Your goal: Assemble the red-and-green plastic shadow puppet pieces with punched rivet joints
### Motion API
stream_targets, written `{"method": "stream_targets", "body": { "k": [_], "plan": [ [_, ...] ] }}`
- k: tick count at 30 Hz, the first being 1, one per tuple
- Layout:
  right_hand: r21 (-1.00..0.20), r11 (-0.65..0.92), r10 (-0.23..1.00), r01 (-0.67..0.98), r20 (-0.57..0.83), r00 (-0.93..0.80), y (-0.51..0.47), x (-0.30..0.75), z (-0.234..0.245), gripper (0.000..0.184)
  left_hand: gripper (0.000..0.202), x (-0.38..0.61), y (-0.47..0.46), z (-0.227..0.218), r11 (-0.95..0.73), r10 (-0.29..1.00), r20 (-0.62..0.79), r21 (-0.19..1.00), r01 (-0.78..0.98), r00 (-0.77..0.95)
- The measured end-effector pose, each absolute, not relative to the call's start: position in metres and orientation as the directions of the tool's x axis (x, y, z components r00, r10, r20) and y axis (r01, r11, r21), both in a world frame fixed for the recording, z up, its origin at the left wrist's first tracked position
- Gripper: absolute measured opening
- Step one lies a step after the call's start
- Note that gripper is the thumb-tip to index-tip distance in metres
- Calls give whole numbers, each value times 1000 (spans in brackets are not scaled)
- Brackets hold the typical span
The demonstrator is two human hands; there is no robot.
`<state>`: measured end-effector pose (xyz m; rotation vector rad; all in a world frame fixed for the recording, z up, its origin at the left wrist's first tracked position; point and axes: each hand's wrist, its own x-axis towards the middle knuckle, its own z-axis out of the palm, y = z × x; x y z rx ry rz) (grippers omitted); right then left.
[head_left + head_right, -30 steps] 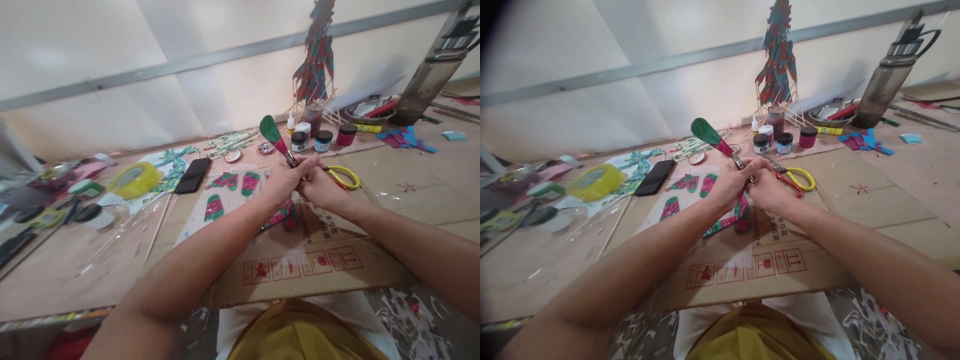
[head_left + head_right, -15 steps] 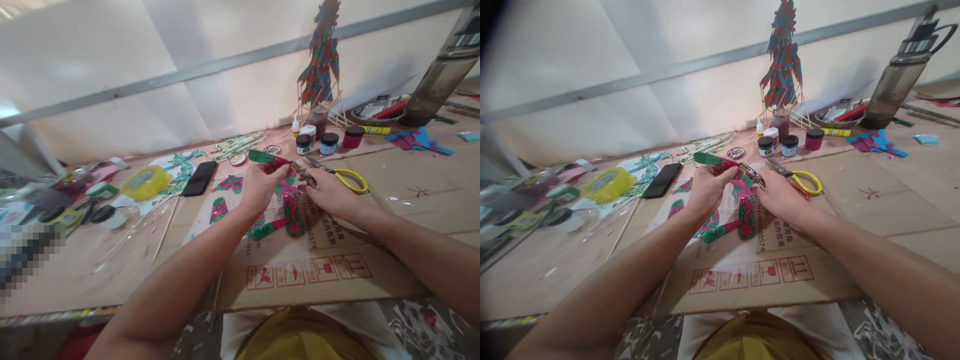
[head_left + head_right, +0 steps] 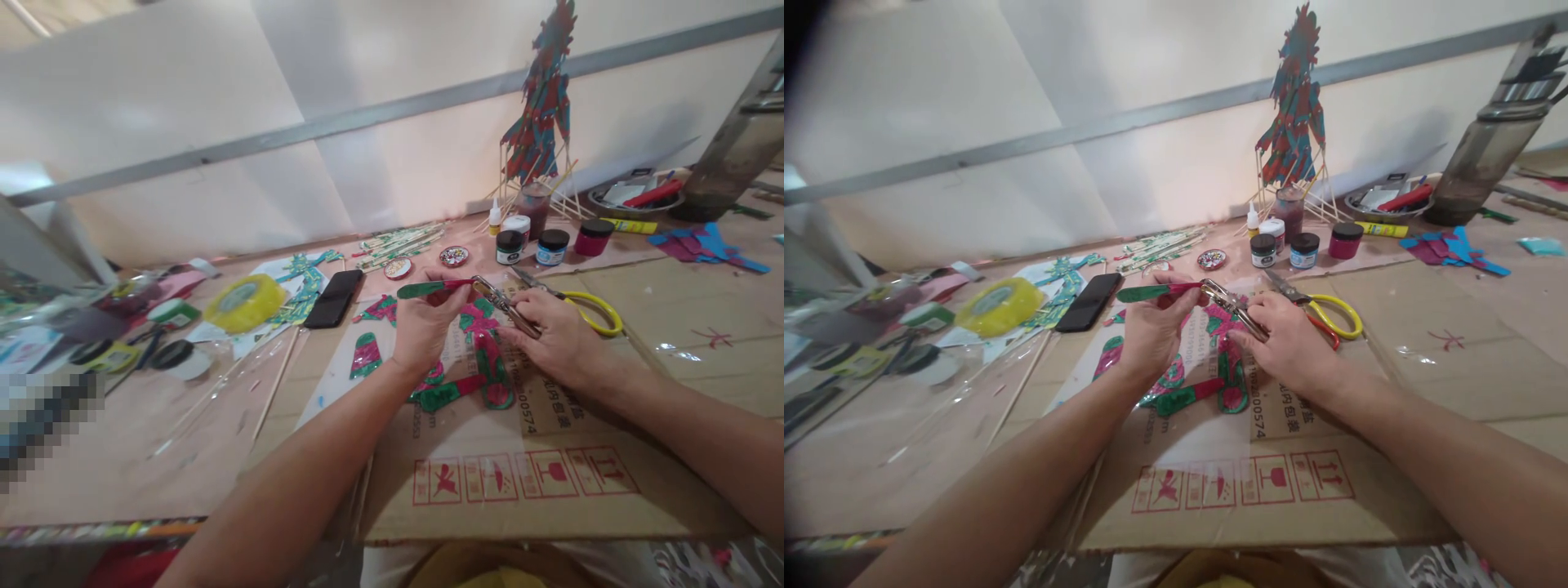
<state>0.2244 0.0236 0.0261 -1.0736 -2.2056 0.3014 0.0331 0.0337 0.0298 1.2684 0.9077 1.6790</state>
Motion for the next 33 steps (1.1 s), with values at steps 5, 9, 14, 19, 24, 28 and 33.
{"method": "stream_targets", "body": {
  "k": [5,9,14,19,24,28,33],
  "plan": [
    [-388,734,663,557,587,-465,26,226,19,19,19,30,34,28,-452,892,441,875,-171,-101],
    [-291,772,590,566,658,-467,28,227,16,11,18,28,32,28,-477,879,467,855,-203,-97],
    [-275,792,566,545,665,-487,23,225,17,6,21,30,30,28,-474,881,449,848,-237,-151],
    [-461,735,671,497,601,-434,22,218,13,13,23,37,26,37,-364,931,323,861,-356,-170],
    [-715,519,854,468,408,-324,30,223,21,22,15,38,30,42,-78,991,-6,787,-612,-134],
    [-827,353,933,438,274,-236,40,231,30,30,4,33,37,37,79,983,-167,773,-630,-81],
    [-837,377,925,397,321,-201,43,236,33,28,6,28,34,36,177,984,-150,885,-431,96]
  ]
}}
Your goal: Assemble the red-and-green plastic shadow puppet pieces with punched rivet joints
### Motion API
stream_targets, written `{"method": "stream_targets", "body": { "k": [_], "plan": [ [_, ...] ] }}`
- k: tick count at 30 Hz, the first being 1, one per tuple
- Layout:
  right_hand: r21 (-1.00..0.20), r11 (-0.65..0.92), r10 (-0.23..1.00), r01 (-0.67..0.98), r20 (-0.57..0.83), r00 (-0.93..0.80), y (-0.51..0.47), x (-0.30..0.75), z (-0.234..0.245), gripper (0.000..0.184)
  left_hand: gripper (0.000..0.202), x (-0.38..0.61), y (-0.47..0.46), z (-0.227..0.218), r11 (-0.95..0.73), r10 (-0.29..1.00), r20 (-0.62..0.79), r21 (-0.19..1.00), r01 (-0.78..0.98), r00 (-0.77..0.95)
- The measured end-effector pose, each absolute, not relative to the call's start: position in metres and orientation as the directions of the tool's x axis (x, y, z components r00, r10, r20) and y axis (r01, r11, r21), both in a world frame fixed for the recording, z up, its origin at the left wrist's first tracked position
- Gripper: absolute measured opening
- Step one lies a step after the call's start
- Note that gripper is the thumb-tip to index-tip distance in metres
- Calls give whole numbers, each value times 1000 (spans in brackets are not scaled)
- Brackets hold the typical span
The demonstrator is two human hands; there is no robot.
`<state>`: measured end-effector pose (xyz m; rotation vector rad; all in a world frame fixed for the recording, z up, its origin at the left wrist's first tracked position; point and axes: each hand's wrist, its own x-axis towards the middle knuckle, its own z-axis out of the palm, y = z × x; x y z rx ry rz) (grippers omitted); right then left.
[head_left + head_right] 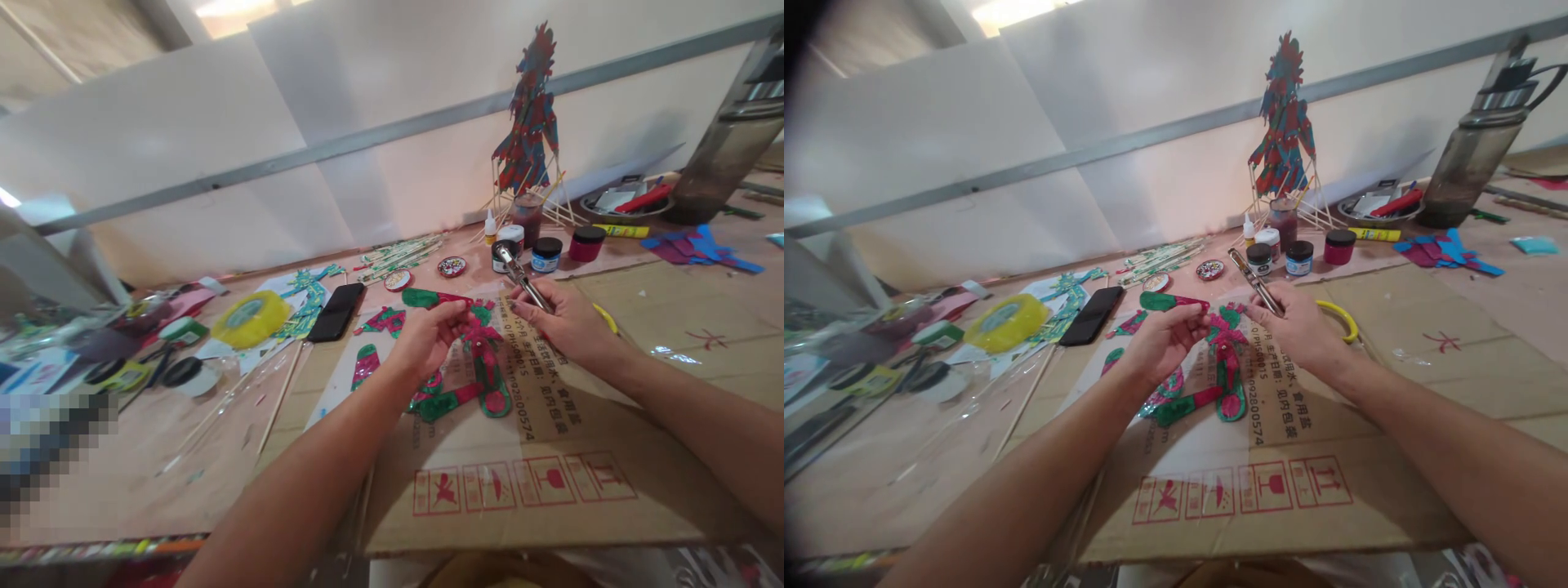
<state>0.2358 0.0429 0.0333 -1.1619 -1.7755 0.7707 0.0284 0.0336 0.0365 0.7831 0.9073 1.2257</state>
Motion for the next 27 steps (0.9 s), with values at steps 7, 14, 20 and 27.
{"method": "stream_targets", "body": {
  "k": [7,14,20,27],
  "plan": [
    [-820,428,904,379,390,-176,45,241,39,19,17,28,8,57,18,743,-380,834,551,551],
    [-790,405,909,460,292,-298,48,238,37,14,23,38,-8,54,-152,735,-375,721,676,565],
    [-769,204,955,606,21,-295,44,236,36,20,18,15,12,49,-14,926,-223,786,618,304],
    [-687,141,954,713,-99,-283,38,232,41,27,16,16,36,36,179,975,-219,878,444,40]
  ]
}}
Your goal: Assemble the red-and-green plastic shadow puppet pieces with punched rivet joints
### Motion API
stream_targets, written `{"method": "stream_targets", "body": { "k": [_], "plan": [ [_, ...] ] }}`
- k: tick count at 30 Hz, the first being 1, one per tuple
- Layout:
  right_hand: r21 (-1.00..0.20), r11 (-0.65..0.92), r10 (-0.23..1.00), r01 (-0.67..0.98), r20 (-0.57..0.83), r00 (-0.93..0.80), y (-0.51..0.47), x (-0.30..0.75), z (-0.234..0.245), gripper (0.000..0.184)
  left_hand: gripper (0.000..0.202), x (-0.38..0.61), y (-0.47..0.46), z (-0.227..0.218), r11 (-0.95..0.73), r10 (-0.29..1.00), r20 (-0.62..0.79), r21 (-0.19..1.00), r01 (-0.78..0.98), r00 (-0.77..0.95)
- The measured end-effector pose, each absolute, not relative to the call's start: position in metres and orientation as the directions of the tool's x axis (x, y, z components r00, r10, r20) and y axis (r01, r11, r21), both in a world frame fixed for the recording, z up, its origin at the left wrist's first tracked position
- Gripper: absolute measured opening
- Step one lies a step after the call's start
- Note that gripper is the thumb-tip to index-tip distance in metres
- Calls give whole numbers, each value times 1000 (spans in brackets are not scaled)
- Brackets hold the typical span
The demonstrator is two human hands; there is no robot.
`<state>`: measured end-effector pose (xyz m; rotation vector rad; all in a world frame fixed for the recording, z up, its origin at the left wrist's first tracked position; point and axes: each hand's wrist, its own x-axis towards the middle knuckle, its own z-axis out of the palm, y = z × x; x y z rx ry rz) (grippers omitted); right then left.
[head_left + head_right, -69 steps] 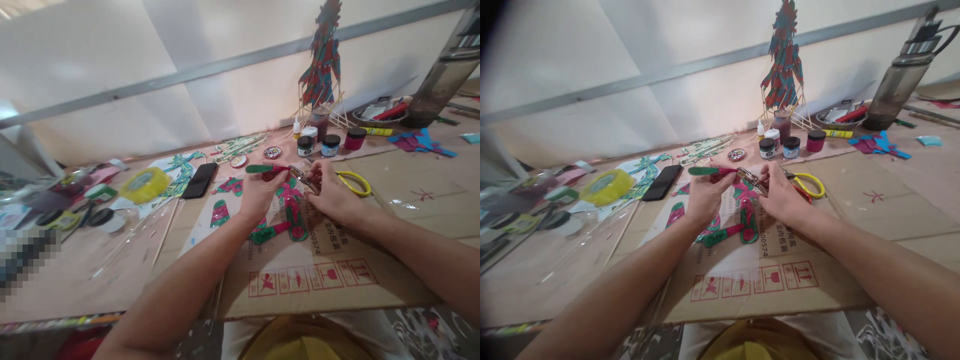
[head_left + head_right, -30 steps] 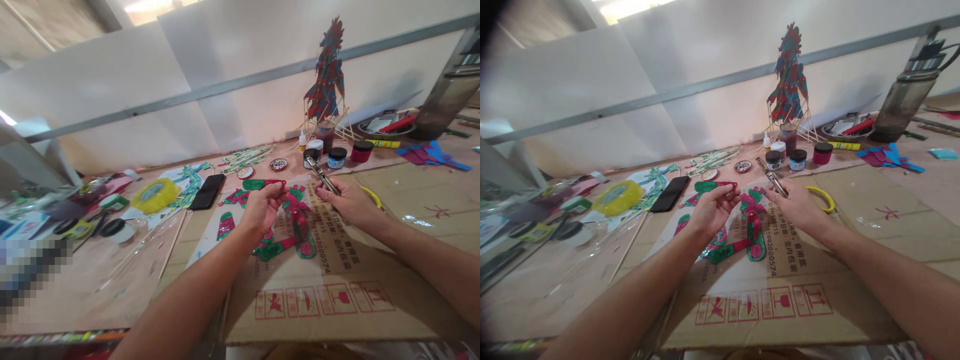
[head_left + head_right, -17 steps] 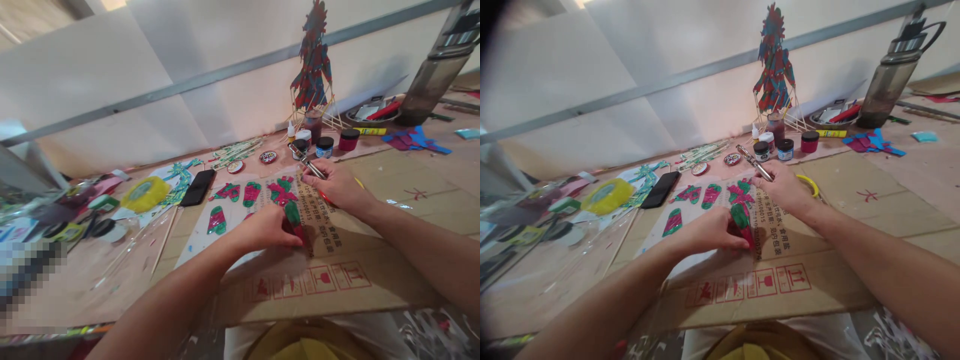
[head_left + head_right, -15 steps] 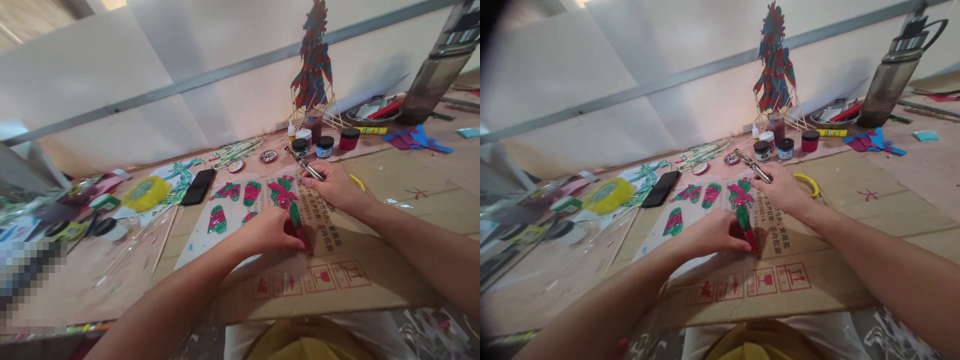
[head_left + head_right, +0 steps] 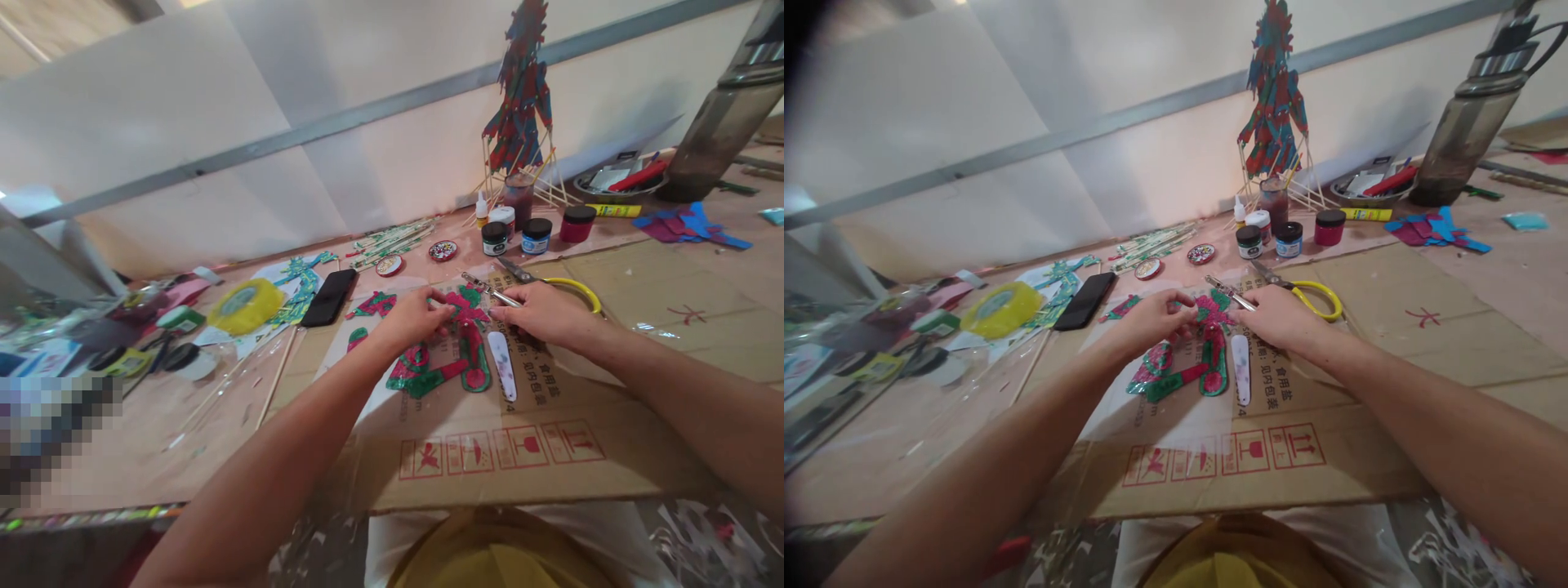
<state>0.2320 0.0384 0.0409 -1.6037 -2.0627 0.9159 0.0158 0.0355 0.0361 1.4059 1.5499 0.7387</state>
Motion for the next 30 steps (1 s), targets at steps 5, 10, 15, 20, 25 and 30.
{"method": "stream_targets", "body": {
  "k": [5,10,15,20,25,30],
  "plan": [
    [-755,94,950,649,-126,-284,41,231,33,22,24,24,40,34,214,969,-244,899,381,33],
    [-826,1,947,563,-180,-266,44,232,26,19,26,24,44,22,96,990,-131,898,429,52],
    [-672,195,963,714,-6,-268,46,229,28,19,32,25,42,18,-111,994,86,778,618,69],
    [-460,323,942,827,69,-330,49,223,24,16,27,31,43,19,-146,988,75,728,670,134],
    [-484,336,940,808,116,-322,50,220,20,11,20,33,39,19,-133,991,80,768,627,112],
    [-629,294,956,720,193,-222,52,222,22,12,26,31,27,23,-183,980,83,726,663,180]
  ]
}}
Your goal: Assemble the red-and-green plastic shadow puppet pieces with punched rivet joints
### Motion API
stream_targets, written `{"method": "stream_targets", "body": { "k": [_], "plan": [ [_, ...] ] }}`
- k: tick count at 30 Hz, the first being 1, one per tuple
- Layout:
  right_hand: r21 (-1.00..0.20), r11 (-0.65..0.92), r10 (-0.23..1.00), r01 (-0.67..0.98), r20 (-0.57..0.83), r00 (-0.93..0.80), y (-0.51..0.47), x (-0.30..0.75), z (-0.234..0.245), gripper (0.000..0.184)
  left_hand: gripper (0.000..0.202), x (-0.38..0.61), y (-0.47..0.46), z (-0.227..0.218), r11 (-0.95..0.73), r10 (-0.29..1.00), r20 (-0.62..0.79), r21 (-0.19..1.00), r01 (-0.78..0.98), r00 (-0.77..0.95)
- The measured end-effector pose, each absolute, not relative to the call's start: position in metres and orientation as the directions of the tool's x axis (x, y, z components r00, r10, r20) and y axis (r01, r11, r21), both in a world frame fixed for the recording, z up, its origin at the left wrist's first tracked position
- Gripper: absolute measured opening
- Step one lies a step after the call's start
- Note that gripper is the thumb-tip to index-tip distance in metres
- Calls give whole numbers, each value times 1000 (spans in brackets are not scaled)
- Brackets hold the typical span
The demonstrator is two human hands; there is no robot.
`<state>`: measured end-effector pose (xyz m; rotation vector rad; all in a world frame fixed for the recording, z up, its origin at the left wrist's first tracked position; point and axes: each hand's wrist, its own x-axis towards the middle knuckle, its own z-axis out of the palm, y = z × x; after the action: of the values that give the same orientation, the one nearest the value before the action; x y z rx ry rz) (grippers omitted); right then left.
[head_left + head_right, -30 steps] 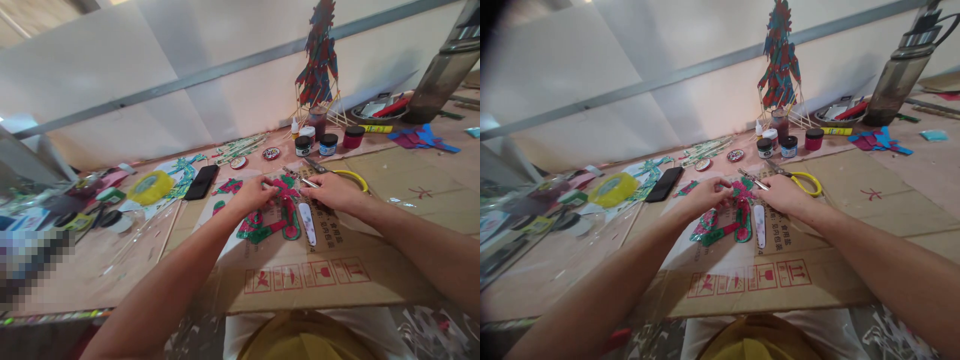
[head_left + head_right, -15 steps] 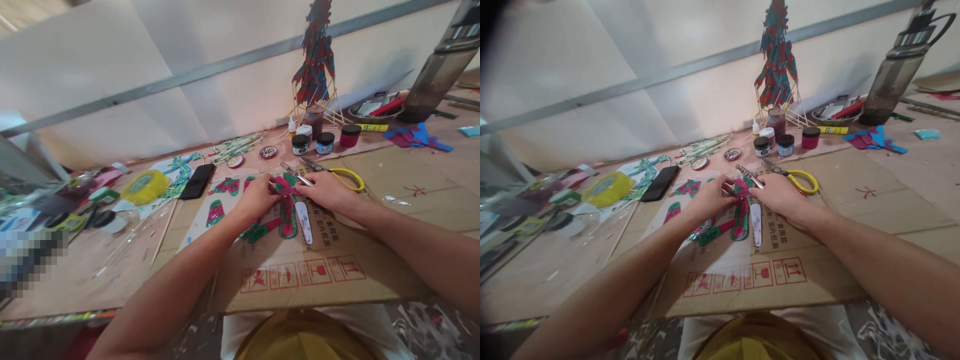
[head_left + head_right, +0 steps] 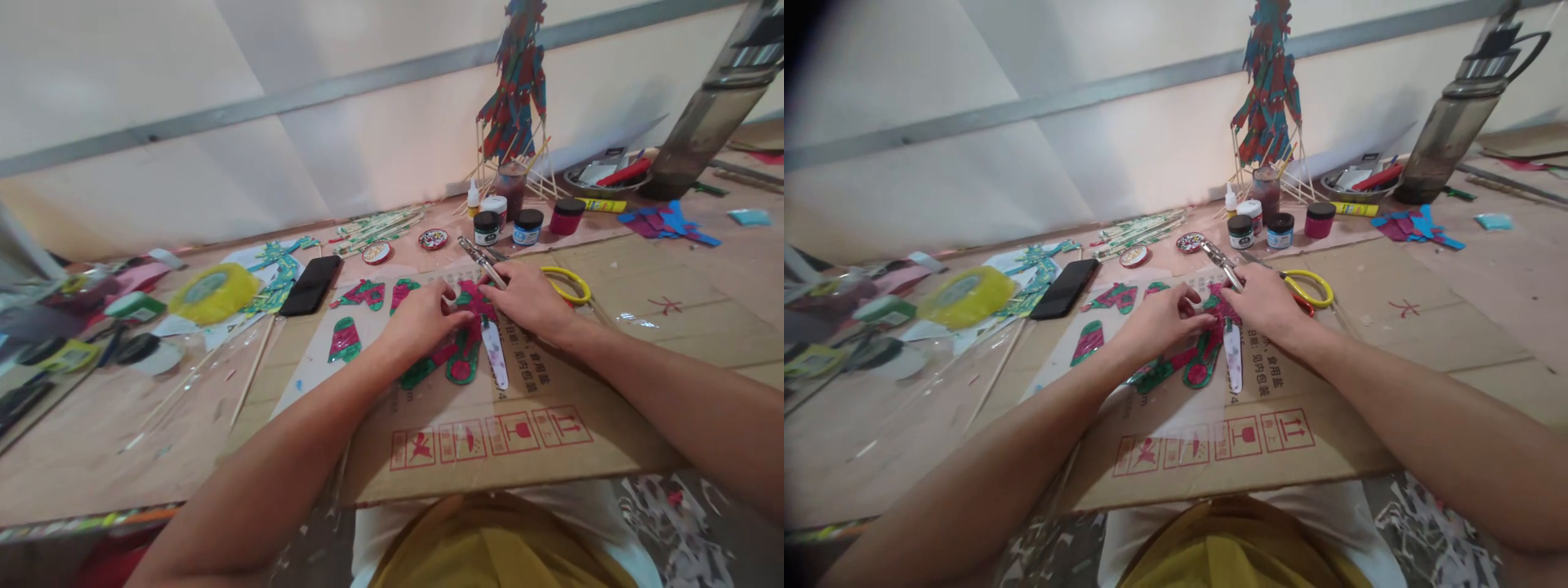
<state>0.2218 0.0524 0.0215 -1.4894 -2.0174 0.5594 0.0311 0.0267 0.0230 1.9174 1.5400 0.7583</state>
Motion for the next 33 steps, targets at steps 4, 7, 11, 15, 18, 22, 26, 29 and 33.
{"method": "stream_targets", "body": {
  "k": [4,7,11,15,18,22,26,29,33],
  "plan": [
    [-680,248,968,690,154,-196,54,225,22,13,52,32,19,26,-277,952,97,679,680,290],
    [-685,254,966,683,150,-209,53,226,23,14,50,31,20,27,-268,955,94,686,676,282],
    [-708,282,959,648,205,-194,51,227,25,15,45,26,29,23,-222,972,104,693,686,209],
    [-804,215,977,554,173,-127,49,232,30,22,34,26,38,16,-234,972,156,692,683,176],
    [-885,141,990,444,117,-83,50,236,32,30,28,30,42,12,-282,959,209,661,696,190],
    [-903,158,987,400,144,-65,53,240,32,27,26,33,48,12,-266,963,204,648,713,174],
    [-897,148,989,416,121,-91,55,240,31,23,32,32,54,13,-142,987,49,726,673,155],
    [-880,148,989,450,129,-73,55,240,31,24,38,31,57,15,-70,989,-31,763,642,144],
    [-864,191,982,466,170,-87,52,239,33,26,37,33,57,20,-49,986,-66,758,650,152]
  ]
}}
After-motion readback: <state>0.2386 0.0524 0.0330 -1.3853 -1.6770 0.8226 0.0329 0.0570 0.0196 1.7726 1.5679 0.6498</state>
